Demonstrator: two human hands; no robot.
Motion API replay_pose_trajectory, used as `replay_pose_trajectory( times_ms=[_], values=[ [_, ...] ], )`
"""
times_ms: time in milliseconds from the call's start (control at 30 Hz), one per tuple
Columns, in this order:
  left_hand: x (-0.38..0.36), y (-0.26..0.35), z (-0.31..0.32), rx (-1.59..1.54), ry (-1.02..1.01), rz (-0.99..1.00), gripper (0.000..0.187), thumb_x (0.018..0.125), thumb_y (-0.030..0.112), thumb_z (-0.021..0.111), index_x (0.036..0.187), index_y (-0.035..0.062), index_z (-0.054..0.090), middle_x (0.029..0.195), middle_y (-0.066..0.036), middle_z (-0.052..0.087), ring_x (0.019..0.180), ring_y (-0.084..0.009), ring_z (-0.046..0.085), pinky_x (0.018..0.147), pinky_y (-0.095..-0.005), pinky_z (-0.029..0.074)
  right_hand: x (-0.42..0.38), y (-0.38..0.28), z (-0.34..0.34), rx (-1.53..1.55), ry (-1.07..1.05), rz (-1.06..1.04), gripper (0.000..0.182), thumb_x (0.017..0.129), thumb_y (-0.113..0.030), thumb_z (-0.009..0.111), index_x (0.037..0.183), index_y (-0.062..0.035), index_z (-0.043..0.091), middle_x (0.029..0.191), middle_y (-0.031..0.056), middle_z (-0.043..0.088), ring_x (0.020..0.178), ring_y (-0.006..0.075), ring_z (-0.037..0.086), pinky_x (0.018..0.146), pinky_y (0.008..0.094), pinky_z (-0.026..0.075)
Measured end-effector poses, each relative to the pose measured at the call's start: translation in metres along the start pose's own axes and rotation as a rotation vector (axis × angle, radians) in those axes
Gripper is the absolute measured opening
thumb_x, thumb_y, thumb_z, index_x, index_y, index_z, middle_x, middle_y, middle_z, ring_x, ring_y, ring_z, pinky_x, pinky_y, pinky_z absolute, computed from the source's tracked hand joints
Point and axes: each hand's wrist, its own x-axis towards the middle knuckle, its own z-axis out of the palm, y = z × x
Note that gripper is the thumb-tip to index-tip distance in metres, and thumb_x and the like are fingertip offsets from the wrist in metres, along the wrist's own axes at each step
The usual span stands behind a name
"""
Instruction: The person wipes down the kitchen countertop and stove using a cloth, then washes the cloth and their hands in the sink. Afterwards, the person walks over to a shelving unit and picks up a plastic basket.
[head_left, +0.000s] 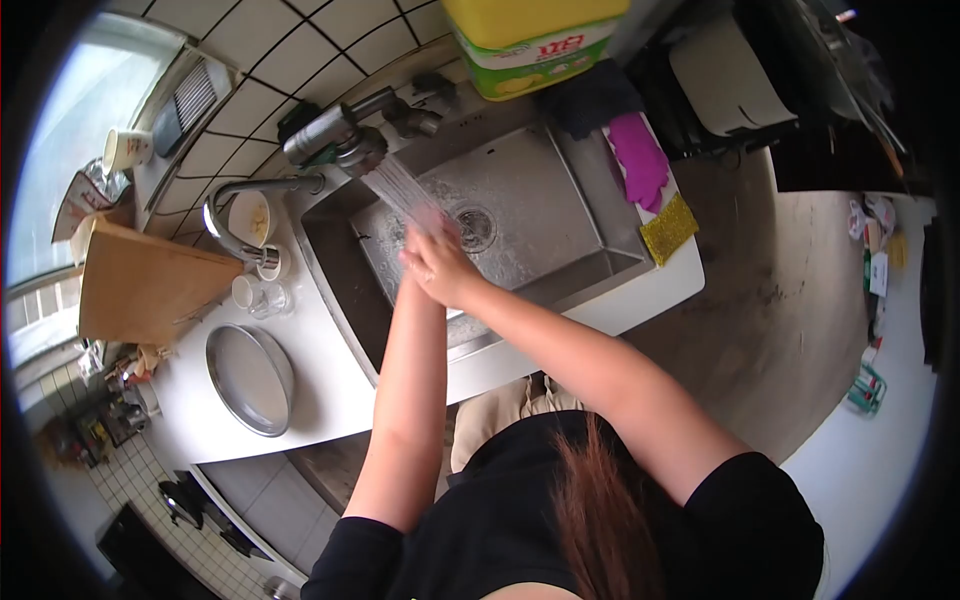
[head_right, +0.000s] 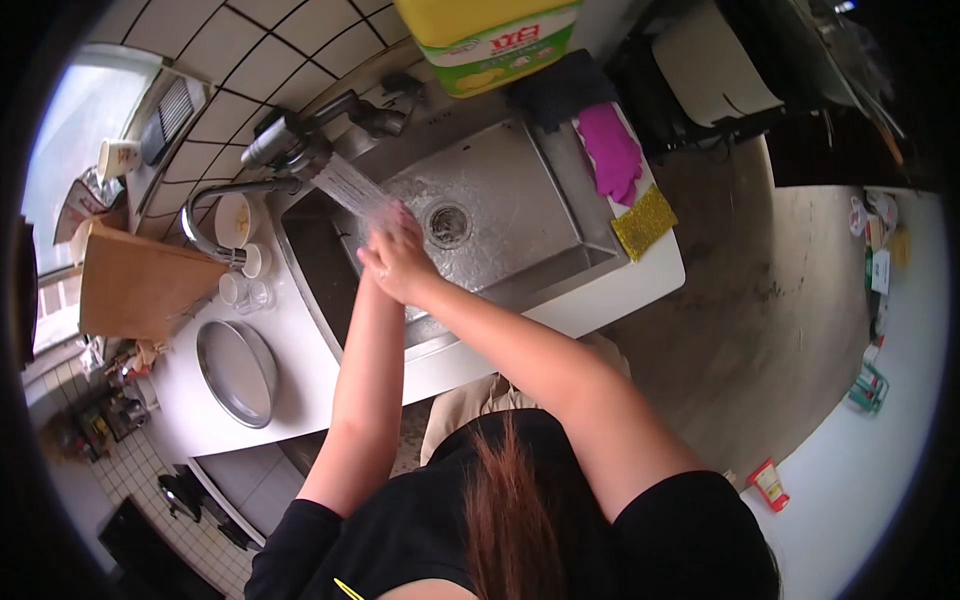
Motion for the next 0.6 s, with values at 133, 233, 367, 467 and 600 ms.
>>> replay_pose_trajectory(
  times_ms=[133, 233, 367, 467, 600],
  values=[
    [-0.028, 0.013, 0.058, 0.347, -0.011, -0.023, 0.055, 0.098, 0.038, 0.035, 0.144, 0.0072, 0.031, 0.142, -0.012, 0.040, 0.130, -0.0298, 0.037, 0.105, -0.0423, 0.031, 0.005, 0.013, 0.002, 0.225, 0.047, -0.069, 0.050, 0.096, -0.028, 0.044, 0.139, -0.0036, 0.037, 0.142, 0.0246, 0.037, 0.132, 0.0386, 0.034, 0.109, 0.0400, 0.027],
    [0.000, 0.005, 0.015, 0.666, -0.205, 0.202, 0.065, 0.093, 0.055, 0.032, 0.147, 0.0194, 0.027, 0.151, -0.011, 0.029, 0.135, -0.0339, 0.030, 0.103, -0.0554, 0.025, 0.042, 0.049, 0.013, 0.326, 0.104, 0.135, 0.050, 0.099, -0.032, 0.035, 0.140, -0.0025, 0.037, 0.143, 0.0202, 0.038, 0.136, 0.0297, 0.032, 0.111, 0.0352, 0.024],
    [-0.010, 0.002, 0.023, 0.829, -0.066, 0.158, 0.069, 0.090, 0.060, 0.033, 0.148, 0.0242, 0.024, 0.153, -0.010, 0.023, 0.138, -0.0351, 0.024, 0.103, -0.0585, 0.021, 0.048, 0.039, -0.013, 0.712, 0.050, 0.325, 0.060, 0.098, -0.041, 0.032, 0.144, -0.0031, 0.030, 0.148, 0.0209, 0.030, 0.139, 0.0301, 0.025, 0.113, 0.0378, 0.020],
    [-0.032, 0.002, 0.037, 0.836, -0.030, 0.070, 0.078, 0.085, 0.069, 0.033, 0.149, 0.0288, 0.020, 0.156, -0.010, 0.016, 0.141, -0.0362, 0.016, 0.102, -0.0643, 0.018, 0.017, 0.000, -0.004, 0.286, -0.003, 0.383, 0.066, 0.098, -0.046, 0.032, 0.146, -0.0013, 0.024, 0.148, 0.0227, 0.028, 0.140, 0.0284, 0.024, 0.113, 0.0339, 0.017],
    [-0.029, 0.010, 0.050, 0.733, 0.109, 0.201, 0.062, 0.093, 0.052, 0.036, 0.146, 0.0194, 0.029, 0.150, -0.014, 0.026, 0.133, -0.0335, 0.030, 0.100, -0.0558, 0.028, 0.007, -0.009, -0.011, 0.555, -0.037, 0.148, 0.067, 0.095, -0.045, 0.035, 0.147, -0.0049, 0.018, 0.152, 0.0278, 0.009, 0.142, 0.0406, 0.006, 0.114, 0.0422, 0.014]
  ],
)
